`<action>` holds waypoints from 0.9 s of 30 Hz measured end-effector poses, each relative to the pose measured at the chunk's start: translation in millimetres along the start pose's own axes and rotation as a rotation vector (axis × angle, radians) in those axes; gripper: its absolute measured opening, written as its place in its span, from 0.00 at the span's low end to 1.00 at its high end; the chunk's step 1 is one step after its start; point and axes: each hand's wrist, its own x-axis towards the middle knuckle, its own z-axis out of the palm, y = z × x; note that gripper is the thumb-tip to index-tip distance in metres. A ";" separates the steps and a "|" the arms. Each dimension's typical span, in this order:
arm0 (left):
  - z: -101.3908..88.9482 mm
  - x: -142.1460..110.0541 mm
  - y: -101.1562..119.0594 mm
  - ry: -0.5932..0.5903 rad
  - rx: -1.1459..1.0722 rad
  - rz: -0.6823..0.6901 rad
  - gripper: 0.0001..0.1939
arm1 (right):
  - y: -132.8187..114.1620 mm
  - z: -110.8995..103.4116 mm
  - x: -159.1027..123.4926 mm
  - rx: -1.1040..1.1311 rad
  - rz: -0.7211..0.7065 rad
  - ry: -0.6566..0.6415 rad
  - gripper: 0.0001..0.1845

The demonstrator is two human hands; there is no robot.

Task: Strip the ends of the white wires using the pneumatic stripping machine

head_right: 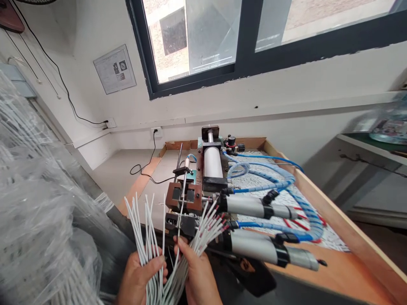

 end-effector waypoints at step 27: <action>-1.1 0.6 -4.0 -0.033 0.032 -0.009 0.15 | 8.3 2.3 -3.9 -0.096 0.010 -0.087 0.16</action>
